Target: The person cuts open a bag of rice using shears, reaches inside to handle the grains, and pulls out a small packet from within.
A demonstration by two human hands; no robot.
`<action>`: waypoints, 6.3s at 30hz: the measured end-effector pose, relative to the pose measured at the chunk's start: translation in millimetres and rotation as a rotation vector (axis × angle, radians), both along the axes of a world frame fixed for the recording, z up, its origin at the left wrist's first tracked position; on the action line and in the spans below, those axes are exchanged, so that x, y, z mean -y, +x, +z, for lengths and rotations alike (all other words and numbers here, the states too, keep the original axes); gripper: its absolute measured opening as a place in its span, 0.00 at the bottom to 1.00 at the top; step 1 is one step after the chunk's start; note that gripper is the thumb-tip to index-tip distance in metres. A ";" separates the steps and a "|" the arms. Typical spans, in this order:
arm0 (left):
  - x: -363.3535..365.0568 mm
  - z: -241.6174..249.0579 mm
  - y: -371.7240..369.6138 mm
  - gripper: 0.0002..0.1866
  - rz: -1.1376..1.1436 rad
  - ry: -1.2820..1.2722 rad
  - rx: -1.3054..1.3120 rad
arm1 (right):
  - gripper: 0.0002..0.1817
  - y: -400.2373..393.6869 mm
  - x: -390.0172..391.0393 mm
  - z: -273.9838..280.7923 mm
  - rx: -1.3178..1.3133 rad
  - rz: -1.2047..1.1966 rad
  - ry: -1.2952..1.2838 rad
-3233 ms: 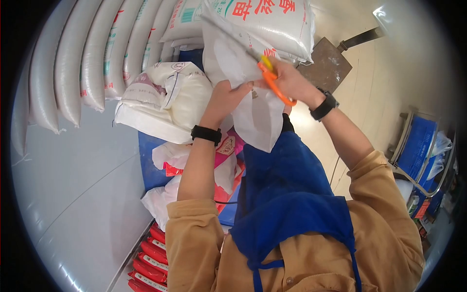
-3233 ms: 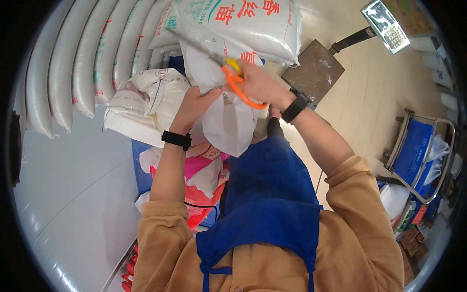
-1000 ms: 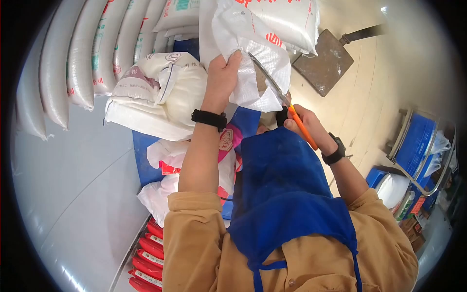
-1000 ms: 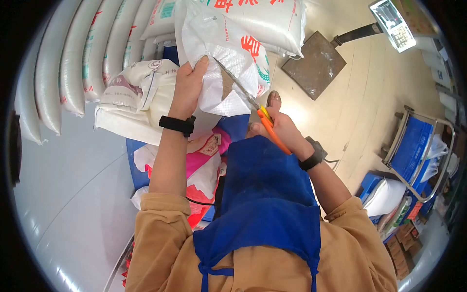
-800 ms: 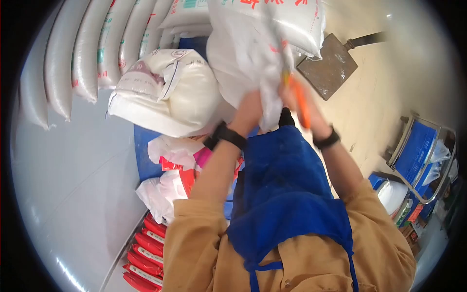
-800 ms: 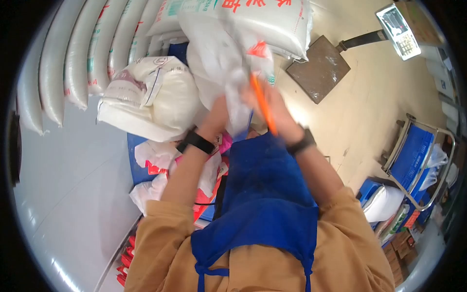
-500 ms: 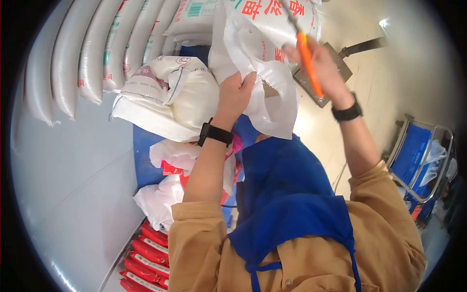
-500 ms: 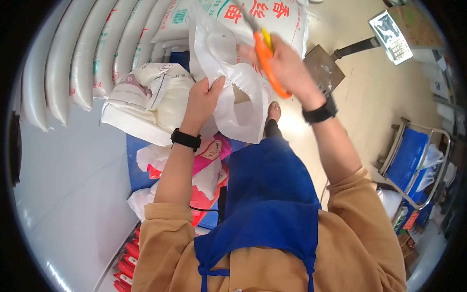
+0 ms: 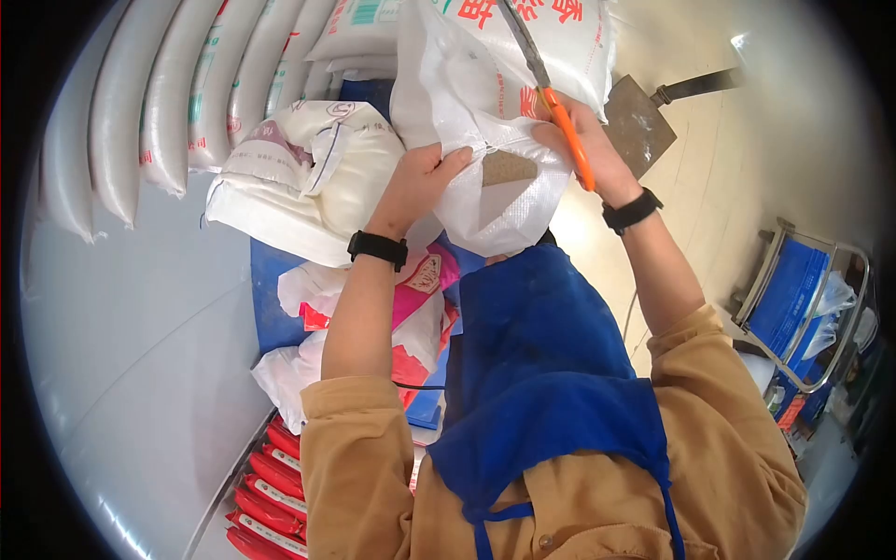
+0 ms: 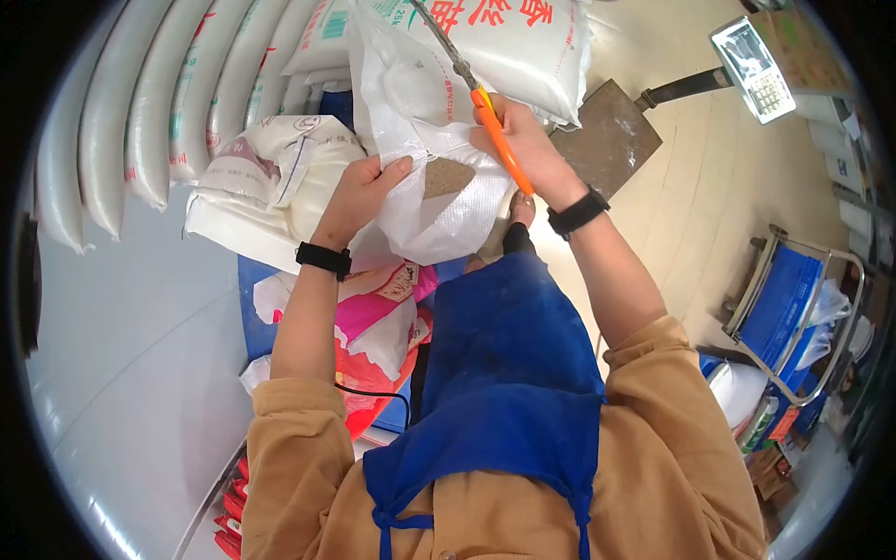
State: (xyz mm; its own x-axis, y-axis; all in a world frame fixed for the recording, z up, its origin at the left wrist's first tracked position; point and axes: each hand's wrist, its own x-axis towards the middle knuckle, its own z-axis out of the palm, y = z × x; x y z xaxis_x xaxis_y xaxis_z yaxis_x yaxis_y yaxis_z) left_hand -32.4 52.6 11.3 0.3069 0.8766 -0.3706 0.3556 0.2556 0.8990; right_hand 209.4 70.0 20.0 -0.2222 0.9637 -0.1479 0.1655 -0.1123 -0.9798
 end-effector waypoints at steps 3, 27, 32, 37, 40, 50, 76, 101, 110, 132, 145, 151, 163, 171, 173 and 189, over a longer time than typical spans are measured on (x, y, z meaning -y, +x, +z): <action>-5.6 11.6 2.2 0.20 -0.029 -0.027 0.007 | 0.11 2.0 6.4 24.1 0.074 -0.004 -0.026; 9.0 3.9 10.8 0.15 0.116 -0.021 0.165 | 0.24 -0.3 153.4 15.2 0.141 0.253 -0.642; 8.4 11.0 12.3 0.15 0.138 -0.026 0.163 | 0.24 1.5 151.8 8.0 0.099 0.203 -0.566; 8.9 12.0 20.6 0.17 0.231 0.072 0.231 | 0.23 3.1 139.1 6.5 0.125 0.199 -0.518; 4.4 3.9 19.4 0.17 0.227 0.066 0.153 | 0.23 1.5 135.8 -4.8 0.147 0.175 -0.420; 3.5 -7.4 37.0 0.15 0.227 0.303 -0.136 | 0.22 -13.9 108.8 -35.0 0.162 0.172 -0.380; 14.2 6.5 23.8 0.13 0.170 0.314 -0.161 | 0.36 -5.6 97.8 41.5 0.170 0.179 -0.580; 9.4 5.2 10.3 0.15 0.411 -0.153 0.336 | 0.30 31.5 106.1 71.2 0.214 0.477 -0.540; 7.2 -9.9 8.5 0.14 0.381 -0.097 0.403 | 0.26 6.9 117.4 54.8 0.156 0.309 -0.527; -7.5 -16.0 24.9 0.15 0.429 0.004 0.276 | 0.25 -5.5 120.3 35.6 0.031 0.156 -0.548; 6.0 -22.7 56.9 0.16 0.314 0.336 -0.136 | 0.27 -26.6 82.6 28.9 0.134 0.179 -0.377; 61.8 -27.5 37.5 0.15 0.293 0.171 -0.085 | 0.26 -49.7 -98.6 138.1 -0.417 -0.098 -0.054; 7.3 1.7 15.4 0.16 0.323 0.351 -0.047 | 0.24 -41.1 -18.0 64.6 0.469 0.118 0.077; -24.1 4.8 6.8 0.21 0.142 0.169 -0.050 | 0.12 -15.0 -43.8 26.8 0.299 0.058 -0.008; -24.1 0.4 2.8 0.21 0.135 0.126 0.038 | 0.12 -11.7 -50.5 19.5 0.278 0.055 -0.009; -0.7 -0.1 17.7 0.21 0.383 -0.023 0.263 | 0.31 25.7 95.5 92.5 0.376 0.484 -0.517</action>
State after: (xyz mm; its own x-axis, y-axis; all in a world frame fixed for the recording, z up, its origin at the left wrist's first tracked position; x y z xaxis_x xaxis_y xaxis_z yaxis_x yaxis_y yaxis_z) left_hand -14.6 53.4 11.2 0.0491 0.9376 -0.3442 -0.0074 0.3449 0.9386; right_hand 235.1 -25.6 112.4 -0.4445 0.5620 -0.6976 0.6207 -0.3683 -0.6922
